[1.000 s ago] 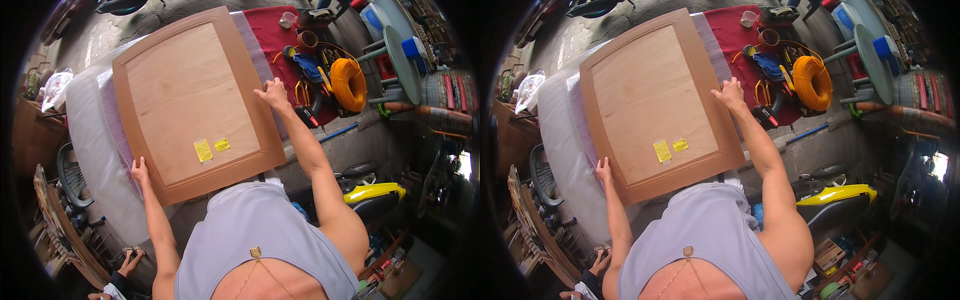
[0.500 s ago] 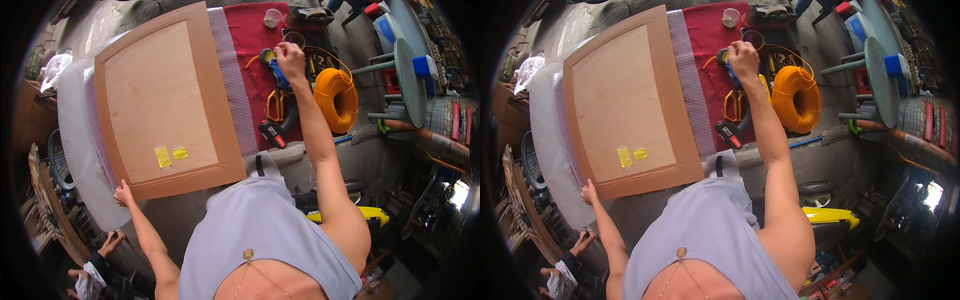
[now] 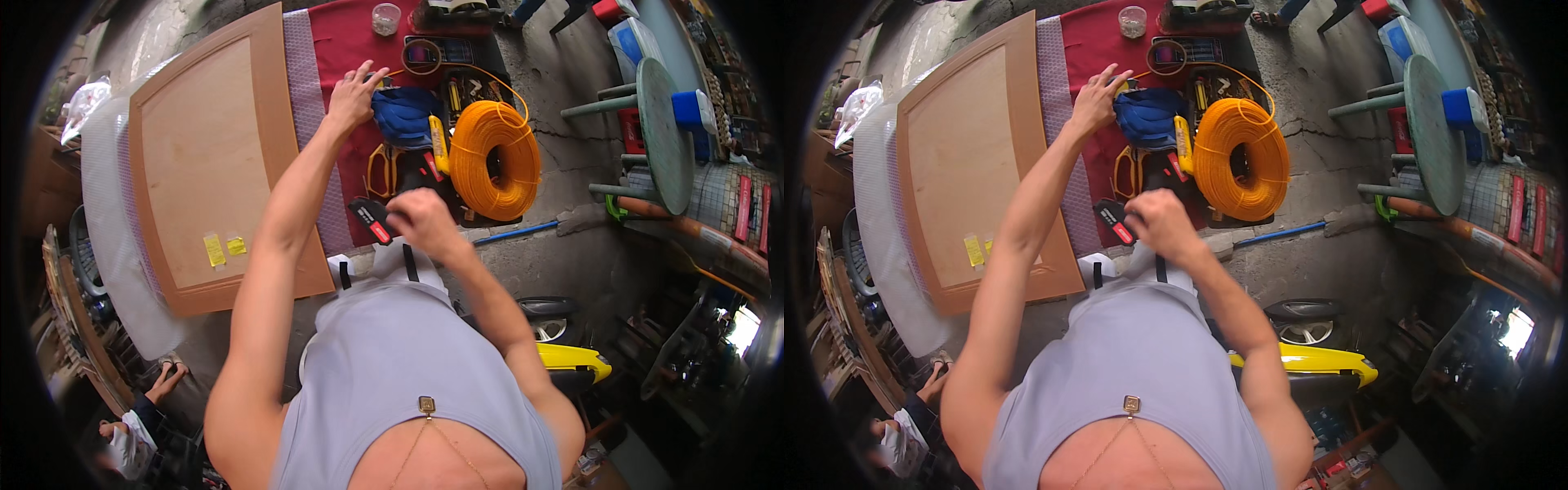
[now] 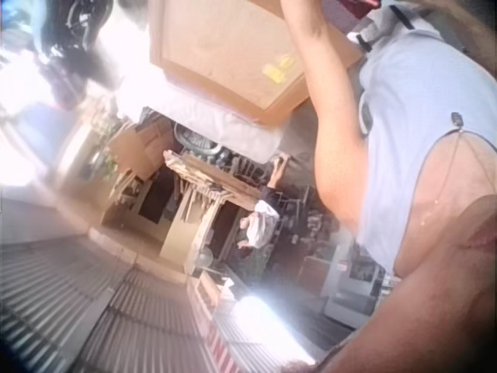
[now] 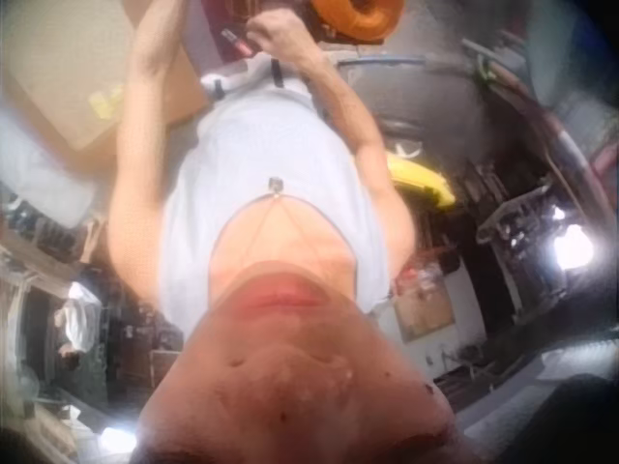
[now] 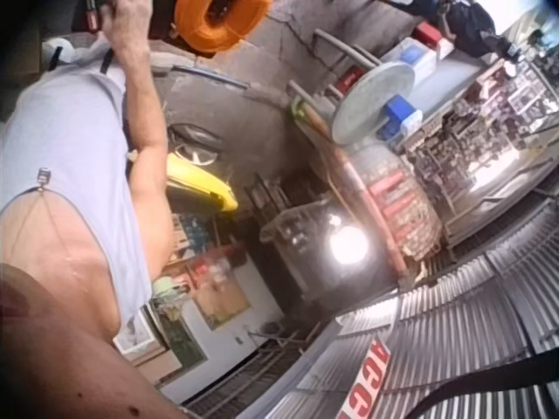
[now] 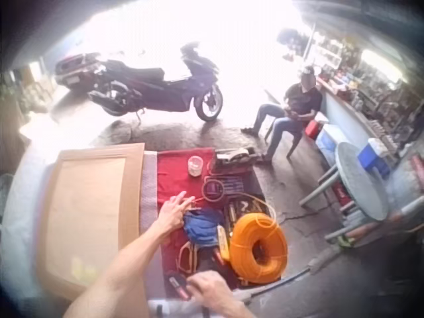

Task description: The person cleans the back of a wooden picture frame with a cloth, applies masking tape, measures the frame, and uses a power drill to install screws. The person then handles a roll of yellow cord.

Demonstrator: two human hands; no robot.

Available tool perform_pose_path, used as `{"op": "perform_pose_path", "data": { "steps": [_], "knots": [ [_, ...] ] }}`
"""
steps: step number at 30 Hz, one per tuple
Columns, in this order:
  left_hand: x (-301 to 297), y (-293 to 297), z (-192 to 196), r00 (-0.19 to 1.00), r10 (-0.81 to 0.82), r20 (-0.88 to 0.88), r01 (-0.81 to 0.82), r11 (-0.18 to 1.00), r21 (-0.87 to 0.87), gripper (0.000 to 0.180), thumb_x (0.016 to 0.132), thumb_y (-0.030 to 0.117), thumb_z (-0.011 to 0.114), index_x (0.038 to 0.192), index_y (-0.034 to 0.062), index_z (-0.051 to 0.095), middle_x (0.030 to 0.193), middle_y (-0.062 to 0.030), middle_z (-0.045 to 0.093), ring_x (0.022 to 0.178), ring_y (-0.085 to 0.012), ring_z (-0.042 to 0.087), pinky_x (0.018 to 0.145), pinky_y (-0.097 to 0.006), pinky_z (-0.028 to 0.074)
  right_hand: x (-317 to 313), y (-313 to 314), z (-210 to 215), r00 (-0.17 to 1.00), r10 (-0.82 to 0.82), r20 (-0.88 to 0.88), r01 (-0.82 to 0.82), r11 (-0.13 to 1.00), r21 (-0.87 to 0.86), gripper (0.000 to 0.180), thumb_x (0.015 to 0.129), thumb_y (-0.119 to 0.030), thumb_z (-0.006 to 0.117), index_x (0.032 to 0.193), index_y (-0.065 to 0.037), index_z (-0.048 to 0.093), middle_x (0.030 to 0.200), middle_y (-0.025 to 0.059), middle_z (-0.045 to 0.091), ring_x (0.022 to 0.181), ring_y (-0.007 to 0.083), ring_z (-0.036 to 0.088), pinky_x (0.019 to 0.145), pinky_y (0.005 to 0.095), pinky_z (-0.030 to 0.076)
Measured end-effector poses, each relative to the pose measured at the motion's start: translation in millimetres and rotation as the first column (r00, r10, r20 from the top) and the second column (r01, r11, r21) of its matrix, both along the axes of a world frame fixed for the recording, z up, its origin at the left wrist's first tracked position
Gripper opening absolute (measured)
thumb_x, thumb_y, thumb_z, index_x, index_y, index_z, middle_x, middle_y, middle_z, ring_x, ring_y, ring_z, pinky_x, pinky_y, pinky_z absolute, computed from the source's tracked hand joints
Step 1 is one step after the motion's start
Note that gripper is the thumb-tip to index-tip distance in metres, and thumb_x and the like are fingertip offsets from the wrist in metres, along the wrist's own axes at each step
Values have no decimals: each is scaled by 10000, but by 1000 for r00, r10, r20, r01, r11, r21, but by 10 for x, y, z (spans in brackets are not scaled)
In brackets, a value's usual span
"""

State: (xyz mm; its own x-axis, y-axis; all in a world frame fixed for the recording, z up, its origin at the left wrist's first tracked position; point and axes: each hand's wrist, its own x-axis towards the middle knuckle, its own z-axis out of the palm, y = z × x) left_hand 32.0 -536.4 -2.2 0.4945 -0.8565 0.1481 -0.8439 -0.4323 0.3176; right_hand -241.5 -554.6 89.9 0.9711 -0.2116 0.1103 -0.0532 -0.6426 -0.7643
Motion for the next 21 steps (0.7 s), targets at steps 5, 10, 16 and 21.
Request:
{"op": "perform_pose_path", "data": {
  "steps": [5,10,16,21],
  "knots": [
    [97,-241,-65,989,-112,97,91,976,197,529,762,77,616,1262,230,538,1113,-82,560,994,-341,565,830,-421,520,-517,272,-3,992,-47,-118,63,989,134,185,765,-131,707,925,-46,668,909,117,665,894,289,620,850,392,455],
    [138,247,170,989,134,-61,-137,990,-41,683,646,314,808,1268,200,551,1098,-111,606,1000,-337,608,833,-410,525,-822,50,-69,938,-138,-317,201,964,175,207,797,-150,680,958,-22,660,947,132,659,917,313,617,820,399,478],
    [-116,1109,255,169,-131,-977,-786,581,-214,524,868,325,648,1293,50,512,964,-97,641,855,-188,642,658,-305,524,-936,-120,-174,925,-136,-354,195,971,137,182,816,-148,684,936,-13,660,882,135,657,797,289,644,718,364,510],
    [-518,1554,611,-87,-582,-808,-857,457,-237,493,932,381,485,1281,34,478,1000,-152,622,837,-282,642,691,-360,541,-621,-311,94,920,-387,-58,388,921,25,115,769,-81,734,804,-16,646,726,89,609,620,203,604,576,306,483]
  ]
}}
